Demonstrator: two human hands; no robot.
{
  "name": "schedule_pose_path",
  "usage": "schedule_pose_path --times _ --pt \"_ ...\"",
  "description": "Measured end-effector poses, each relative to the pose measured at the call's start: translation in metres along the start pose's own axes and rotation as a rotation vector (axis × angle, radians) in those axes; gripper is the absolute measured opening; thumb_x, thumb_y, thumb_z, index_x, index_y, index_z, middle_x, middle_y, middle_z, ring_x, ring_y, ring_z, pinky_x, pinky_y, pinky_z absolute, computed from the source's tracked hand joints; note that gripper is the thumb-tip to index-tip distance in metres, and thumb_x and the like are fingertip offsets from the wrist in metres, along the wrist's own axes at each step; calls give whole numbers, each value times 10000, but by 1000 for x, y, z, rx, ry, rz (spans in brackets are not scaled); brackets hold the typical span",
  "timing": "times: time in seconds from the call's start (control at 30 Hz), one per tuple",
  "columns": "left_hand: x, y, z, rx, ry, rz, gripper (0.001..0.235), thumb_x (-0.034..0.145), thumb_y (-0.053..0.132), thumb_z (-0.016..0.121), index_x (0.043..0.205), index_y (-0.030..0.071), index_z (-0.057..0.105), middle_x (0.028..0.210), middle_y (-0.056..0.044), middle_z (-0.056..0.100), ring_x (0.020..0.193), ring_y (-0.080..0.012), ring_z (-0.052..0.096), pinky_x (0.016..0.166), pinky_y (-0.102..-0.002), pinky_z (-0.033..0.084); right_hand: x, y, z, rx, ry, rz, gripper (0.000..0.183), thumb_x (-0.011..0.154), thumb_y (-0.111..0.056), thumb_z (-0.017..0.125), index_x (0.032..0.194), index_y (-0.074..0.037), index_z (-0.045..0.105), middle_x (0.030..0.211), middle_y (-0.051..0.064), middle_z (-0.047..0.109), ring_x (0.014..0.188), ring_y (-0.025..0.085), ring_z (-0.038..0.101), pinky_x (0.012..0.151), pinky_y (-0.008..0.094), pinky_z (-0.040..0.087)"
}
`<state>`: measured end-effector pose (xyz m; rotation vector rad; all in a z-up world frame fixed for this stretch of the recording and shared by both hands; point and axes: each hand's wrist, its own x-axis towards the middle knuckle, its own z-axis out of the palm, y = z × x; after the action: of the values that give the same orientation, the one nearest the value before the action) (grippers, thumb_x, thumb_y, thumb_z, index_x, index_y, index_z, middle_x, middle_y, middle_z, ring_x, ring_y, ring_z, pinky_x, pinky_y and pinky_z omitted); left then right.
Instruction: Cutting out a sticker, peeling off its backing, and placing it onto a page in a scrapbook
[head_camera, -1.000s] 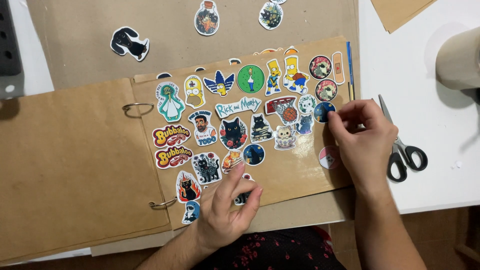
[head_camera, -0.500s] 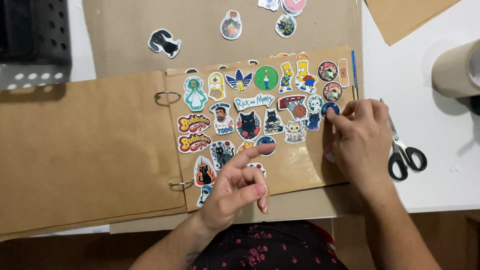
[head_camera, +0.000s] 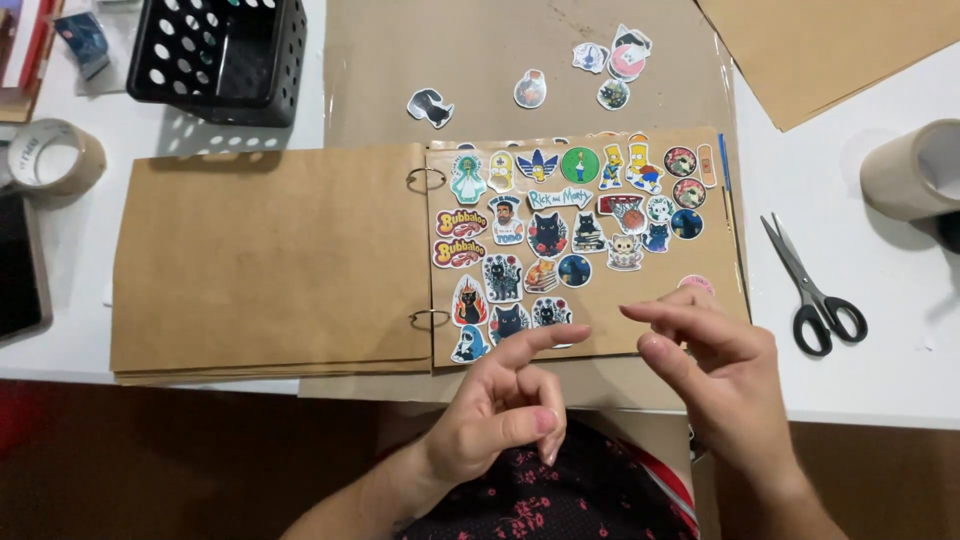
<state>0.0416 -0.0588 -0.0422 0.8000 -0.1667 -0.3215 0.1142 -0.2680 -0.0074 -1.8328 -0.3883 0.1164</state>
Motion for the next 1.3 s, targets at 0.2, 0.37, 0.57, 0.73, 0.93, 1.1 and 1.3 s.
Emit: schedule_pose_path --times 0.2,0.37,0.57,0.73,0.93,1.1,1.3 --pt "-12 -4 10 -58 -87 60 750 923 100 621 1589 -6 293 678 -95 563 566 -203 546 583 -313 523 -23 -2 16 205 67 33 257 823 -59 742 1075 -12 760 786 32 563 791 140 519 698 248 403" --pt "-18 -5 19 -36 -110 83 768 917 111 621 1598 7 282 701 -99 587 591 -192 567 623 -278 499 -34 1 35 414 231 109 344 841 -57 723 1178 11 709 835 9 530 838 123 514 807 243 412" --pt "-17 -7 23 -58 -127 93 756 909 100 617 1587 8 297 703 -110 584 598 -197 564 632 -295 507 -37 5 40 532 273 157 148 845 -42 732 978 22 744 841 86 651 726 158 528 675 256 436" --pt "-17 -8 23 -101 -139 91 766 912 108 620 1594 14 283 704 -126 573 594 -213 549 613 -310 507 -32 2 41 663 183 194 575 811 -191 720 1342 9 625 806 11 497 686 112 433 629 237 379" --pt "-16 -5 24 -70 -137 69 777 914 147 632 1592 -5 283 711 -107 584 608 -194 568 633 -287 504 -36 10 40 799 218 197 65 848 -13 719 913 -15 723 827 69 616 683 146 465 581 260 361" --pt "-17 -3 30 553 -65 301 658 959 70 635 1556 40 361 794 -66 648 688 -156 560 734 -277 505 -36 6 37 781 217 179 58 851 -3 705 905 8 723 771 65 597 641 150 427 575 258 350" --pt "-20 -9 -4 1383 344 948 635 954 -1 743 1466 -4 367 982 -123 731 843 -214 735 833 -334 646 -34 3 21 519 244 108 68 859 -44 705 903 8 696 755 61 613 631 117 458 593 227 375"
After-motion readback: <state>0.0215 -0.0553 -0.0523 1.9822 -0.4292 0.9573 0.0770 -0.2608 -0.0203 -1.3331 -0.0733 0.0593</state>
